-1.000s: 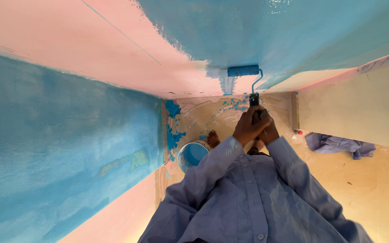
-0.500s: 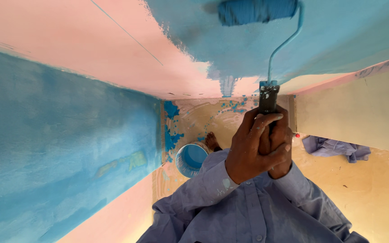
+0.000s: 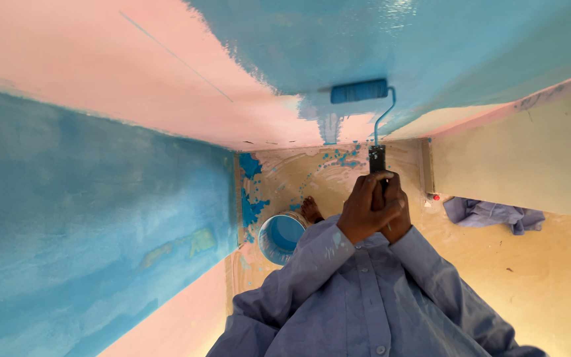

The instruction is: The person paints the pink ceiling and upper walls of a room blue using a paint roller. They roll paint across the ceiling in overlapping strokes, then sit on the floor, dip the roller into a bucket of blue paint, and continue painting the wall above them.

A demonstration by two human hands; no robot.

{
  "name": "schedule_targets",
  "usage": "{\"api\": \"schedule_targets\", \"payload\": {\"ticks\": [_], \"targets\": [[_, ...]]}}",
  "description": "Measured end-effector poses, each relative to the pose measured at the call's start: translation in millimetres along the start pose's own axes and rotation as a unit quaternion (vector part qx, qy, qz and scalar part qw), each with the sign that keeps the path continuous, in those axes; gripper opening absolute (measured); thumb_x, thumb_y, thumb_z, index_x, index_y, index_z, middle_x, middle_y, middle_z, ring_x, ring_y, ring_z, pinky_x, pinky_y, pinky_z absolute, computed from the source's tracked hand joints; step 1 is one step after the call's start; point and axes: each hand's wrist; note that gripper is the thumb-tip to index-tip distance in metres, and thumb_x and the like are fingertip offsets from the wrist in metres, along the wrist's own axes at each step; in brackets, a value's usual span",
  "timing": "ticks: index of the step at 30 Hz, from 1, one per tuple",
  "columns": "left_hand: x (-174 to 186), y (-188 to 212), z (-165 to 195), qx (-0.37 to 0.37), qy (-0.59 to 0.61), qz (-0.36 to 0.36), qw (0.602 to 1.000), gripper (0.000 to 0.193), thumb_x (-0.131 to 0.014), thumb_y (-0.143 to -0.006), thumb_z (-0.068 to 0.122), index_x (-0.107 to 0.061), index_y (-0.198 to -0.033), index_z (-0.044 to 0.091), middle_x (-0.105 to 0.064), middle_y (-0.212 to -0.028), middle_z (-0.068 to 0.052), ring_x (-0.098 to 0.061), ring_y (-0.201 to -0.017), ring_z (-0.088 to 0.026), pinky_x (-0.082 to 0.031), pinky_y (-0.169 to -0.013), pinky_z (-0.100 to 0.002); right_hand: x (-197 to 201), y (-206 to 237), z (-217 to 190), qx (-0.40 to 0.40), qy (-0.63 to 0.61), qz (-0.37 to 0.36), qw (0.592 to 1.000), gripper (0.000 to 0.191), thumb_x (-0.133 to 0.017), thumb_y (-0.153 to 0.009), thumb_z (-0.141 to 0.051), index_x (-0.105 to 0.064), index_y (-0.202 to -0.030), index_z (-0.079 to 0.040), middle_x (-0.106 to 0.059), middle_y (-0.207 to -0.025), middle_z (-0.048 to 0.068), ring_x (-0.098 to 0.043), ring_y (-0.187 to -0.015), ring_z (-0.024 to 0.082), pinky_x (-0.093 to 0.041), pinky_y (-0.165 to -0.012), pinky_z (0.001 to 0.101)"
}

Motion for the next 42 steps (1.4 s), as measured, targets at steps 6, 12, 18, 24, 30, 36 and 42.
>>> {"api": "schedule_targets", "payload": {"ticks": [6,12,18,24,30,36,42], "targets": [[-14,-12,-3,-0.002,-0.004,-0.037,0.999,0.064,-0.075,-0.084,0.038,-0.057,-0.141,0.014,-0.058,-0.122,-0.018,-0.063,-0.111,-0.035,-0.054,-0.095,-0.045,7,-10,29,-0.025,-0.016,0.018,0.999,0.039,-0.057,-0.104,-0.026,-0.050,-0.127,0.005,-0.069,-0.101,0.027,-0.072,-0.087,0.040,-0.058,-0.072,0.0439],[-4,5,83,-0.081,-0.038,-0.018,0.996,0.067,-0.074,-0.088,0.036,-0.049,-0.146,0.015,-0.053,-0.132,-0.020,-0.062,-0.117,-0.038,-0.055,-0.098,-0.045,68,1,-65,0.118,0.086,0.104,0.984,0.022,-0.054,-0.113,-0.017,-0.053,-0.123,0.002,-0.065,-0.102,0.019,-0.069,-0.082,0.024,-0.056,-0.069,0.0332],[7,4,133,-0.119,-0.021,-0.018,0.992,0.065,-0.074,-0.089,0.034,-0.048,-0.146,0.016,-0.052,-0.132,-0.019,-0.063,-0.117,-0.036,-0.056,-0.097,-0.044,104,2,-109,-0.086,-0.466,-0.023,0.880,0.025,-0.046,-0.115,-0.018,-0.053,-0.130,-0.001,-0.061,-0.102,0.013,-0.065,-0.087,0.017,-0.055,-0.074,0.0284],[-15,0,87,-0.067,-0.026,-0.029,0.997,0.067,-0.075,-0.087,0.035,-0.051,-0.146,0.015,-0.054,-0.133,-0.019,-0.063,-0.119,-0.037,-0.056,-0.098,-0.046,79,1,-44,0.023,-0.055,0.012,0.998,0.026,-0.049,-0.111,-0.022,-0.055,-0.128,-0.003,-0.061,-0.103,0.021,-0.068,-0.083,0.029,-0.056,-0.065,0.0396],[-59,-37,-17,0.001,-0.001,-0.071,0.997,0.067,-0.075,-0.085,0.044,-0.055,-0.142,0.014,-0.062,-0.117,-0.017,-0.062,-0.111,-0.033,-0.052,-0.098,-0.042,38,-14,47,-0.058,-0.067,0.004,0.996,0.038,-0.058,-0.107,-0.032,-0.052,-0.123,0.002,-0.067,-0.095,0.022,-0.069,-0.079,0.036,-0.053,-0.061,0.0435],[-82,-61,-42,0.083,-0.006,-0.089,0.993,0.071,-0.075,-0.082,0.050,-0.054,-0.140,0.014,-0.060,-0.118,-0.020,-0.061,-0.111,-0.036,-0.052,-0.095,-0.045,32,-24,77,-0.055,-0.148,-0.021,0.987,0.039,-0.058,-0.106,-0.032,-0.054,-0.124,0.003,-0.066,-0.091,0.019,-0.066,-0.076,0.030,-0.051,-0.062,0.0417],[-67,-35,5,-0.016,-0.037,-0.088,0.995,0.072,-0.073,-0.087,0.050,-0.052,-0.147,0.016,-0.057,-0.126,-0.024,-0.061,-0.117,-0.041,-0.054,-0.097,-0.048,70,-13,52,-0.088,-0.266,-0.076,0.957,0.037,-0.058,-0.105,-0.030,-0.050,-0.122,0.002,-0.061,-0.096,0.014,-0.066,-0.085,0.019,-0.057,-0.066,0.0331]]}}
Point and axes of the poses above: each hand's wrist, its own y-axis away from the middle knuckle, its own x-axis out of the back of the hand, z = x × y
